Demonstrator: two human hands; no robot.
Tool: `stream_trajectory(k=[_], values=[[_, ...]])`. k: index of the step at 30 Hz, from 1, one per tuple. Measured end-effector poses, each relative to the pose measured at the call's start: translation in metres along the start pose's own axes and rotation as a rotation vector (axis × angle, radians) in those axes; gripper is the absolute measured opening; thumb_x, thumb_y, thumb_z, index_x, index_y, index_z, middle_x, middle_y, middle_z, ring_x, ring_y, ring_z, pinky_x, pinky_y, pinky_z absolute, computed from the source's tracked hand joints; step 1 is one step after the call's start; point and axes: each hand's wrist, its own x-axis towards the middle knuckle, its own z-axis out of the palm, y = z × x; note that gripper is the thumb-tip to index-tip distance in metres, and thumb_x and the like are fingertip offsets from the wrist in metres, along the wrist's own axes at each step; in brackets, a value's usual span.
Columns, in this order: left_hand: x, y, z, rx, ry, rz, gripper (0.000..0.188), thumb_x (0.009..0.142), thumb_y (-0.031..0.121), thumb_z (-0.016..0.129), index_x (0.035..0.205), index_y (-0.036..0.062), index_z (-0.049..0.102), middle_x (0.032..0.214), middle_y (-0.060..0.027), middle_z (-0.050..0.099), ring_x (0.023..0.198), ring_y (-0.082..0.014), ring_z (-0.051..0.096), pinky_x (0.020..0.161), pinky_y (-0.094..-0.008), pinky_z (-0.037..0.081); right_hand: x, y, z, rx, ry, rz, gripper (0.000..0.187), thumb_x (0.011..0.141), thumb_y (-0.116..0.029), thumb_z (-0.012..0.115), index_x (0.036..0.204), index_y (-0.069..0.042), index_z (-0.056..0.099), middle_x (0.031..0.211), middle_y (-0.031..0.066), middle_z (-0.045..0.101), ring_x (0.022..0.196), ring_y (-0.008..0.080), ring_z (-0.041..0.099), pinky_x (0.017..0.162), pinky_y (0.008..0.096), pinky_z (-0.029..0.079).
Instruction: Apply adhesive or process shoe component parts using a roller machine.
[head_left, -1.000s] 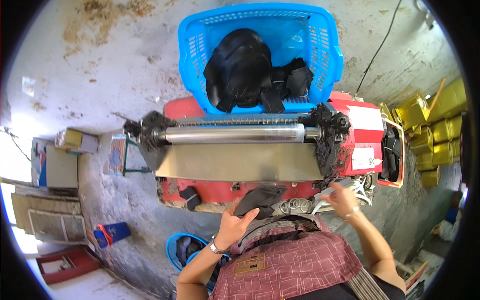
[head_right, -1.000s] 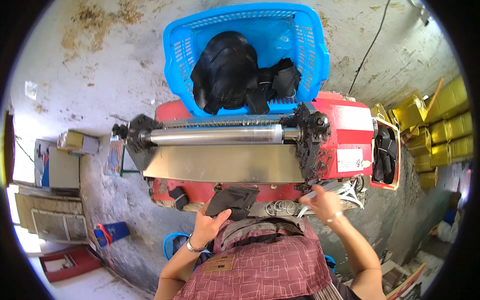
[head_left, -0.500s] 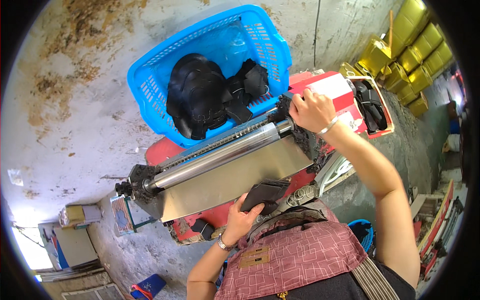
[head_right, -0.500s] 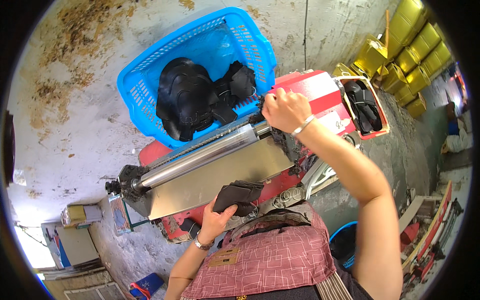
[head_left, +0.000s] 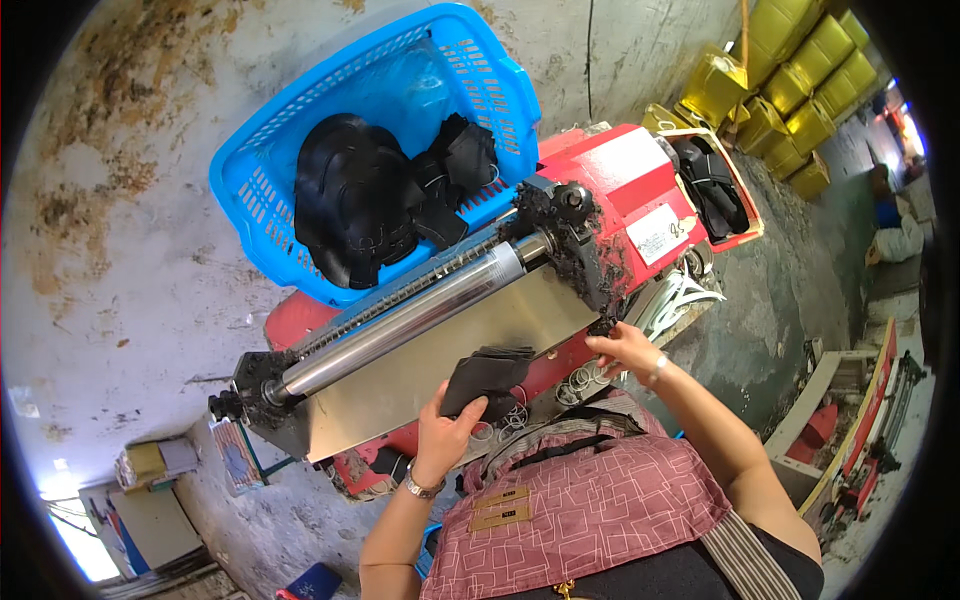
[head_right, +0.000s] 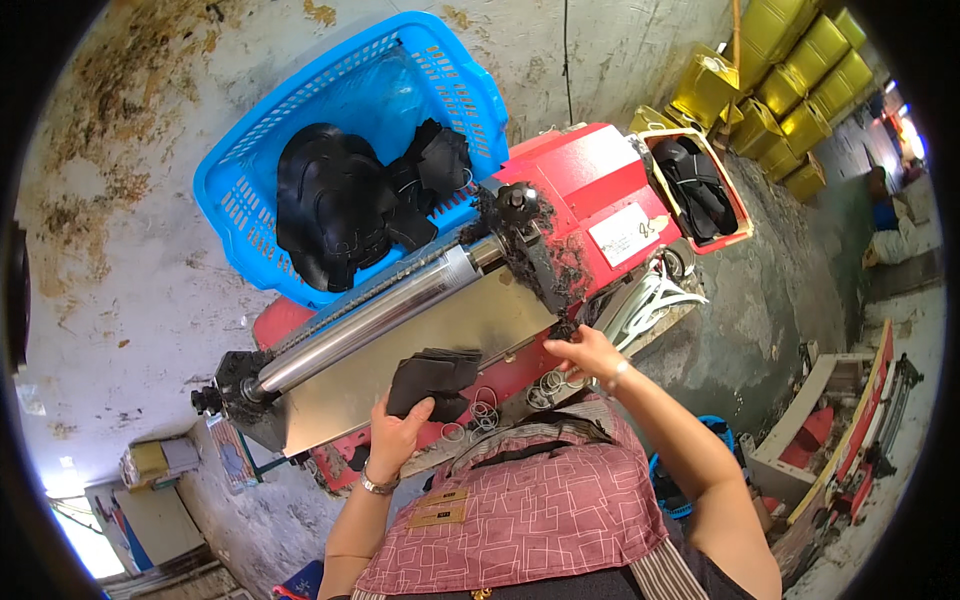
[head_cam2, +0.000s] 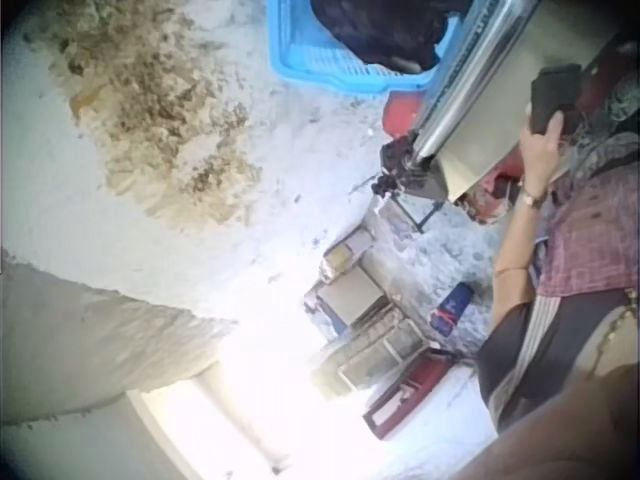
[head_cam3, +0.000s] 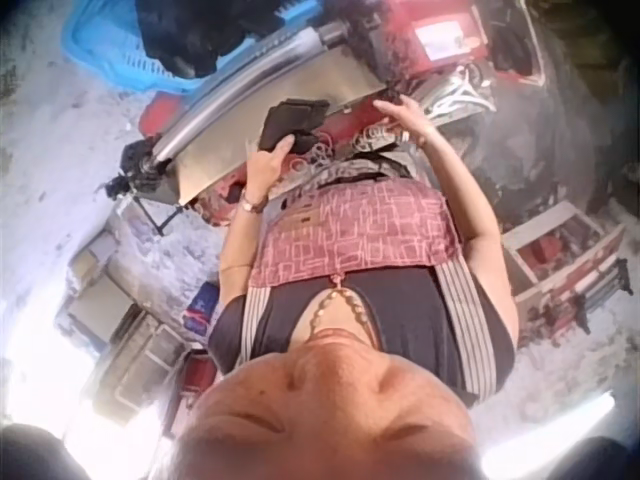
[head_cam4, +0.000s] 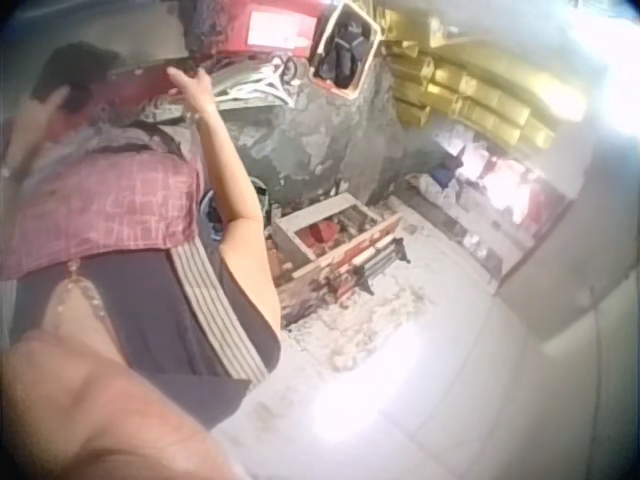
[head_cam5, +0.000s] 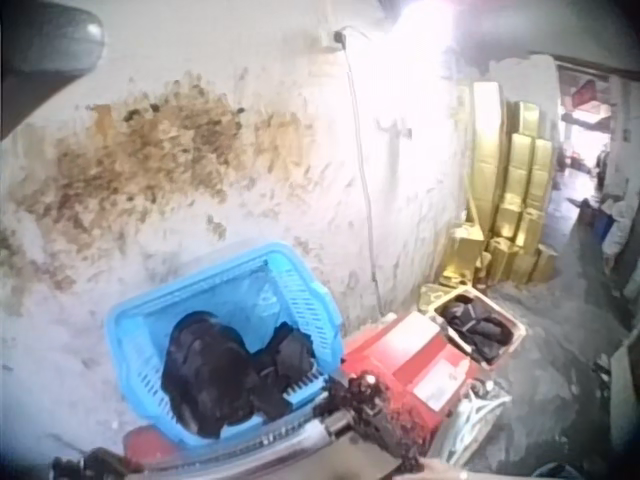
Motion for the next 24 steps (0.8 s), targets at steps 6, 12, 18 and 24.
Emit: stream_trajectory(k=[6,12,18,24], values=[[-0.005,-0.007,0.014,0.02,-0.017,0.056,0.029,0.078,0.016,0.064,0.101,0.0014,0.055,0.082,-0.0072,0.063,0.074,-0.01,0.055,0.067,-0.0245,0.044,0.027,0.009,0.002,0.305,-0.146,0.09,0.021,0.071,-0.021,0.063,0.064,-0.007,0.049,0.048,-0.0004,0.042,0.036,0.0086,0.039,0.033,0.0243,0.029],[-0.008,-0.01,0.017,0.052,0.037,-0.005,0.031,0.078,0.021,0.064,0.1,0.0014,0.055,0.083,-0.0093,0.063,0.075,-0.0126,0.058,0.068,-0.0263,0.045,0.03,0.01,-0.007,0.33,-0.256,0.092,0.022,0.074,-0.022,0.06,0.061,-0.009,0.047,0.044,-0.0009,0.038,0.031,0.0074,0.027,0.03,0.0235,0.018],[-0.007,-0.003,0.019,0.094,0.064,-0.039,0.032,0.077,0.022,0.065,0.1,0.0014,0.055,0.083,-0.0097,0.063,0.076,-0.0129,0.059,0.068,-0.0266,0.045,0.02,-0.002,-0.017,0.318,-0.341,0.219,0.021,0.078,-0.028,0.057,0.078,-0.008,0.054,0.05,0.0045,0.049,0.034,0.0106,0.041,0.03,0.0222,0.028],[-0.019,-0.011,-0.003,0.111,0.141,-0.002,0.032,0.076,0.02,0.064,0.1,0.0004,0.055,0.081,-0.0093,0.063,0.074,-0.0124,0.058,0.068,-0.0269,0.045,-0.043,-0.086,0.032,-0.797,-0.308,-0.885,0.026,0.081,-0.022,0.054,0.101,-0.006,0.056,0.077,0.0125,0.061,0.065,0.0302,0.059,0.058,0.0335,0.048]])
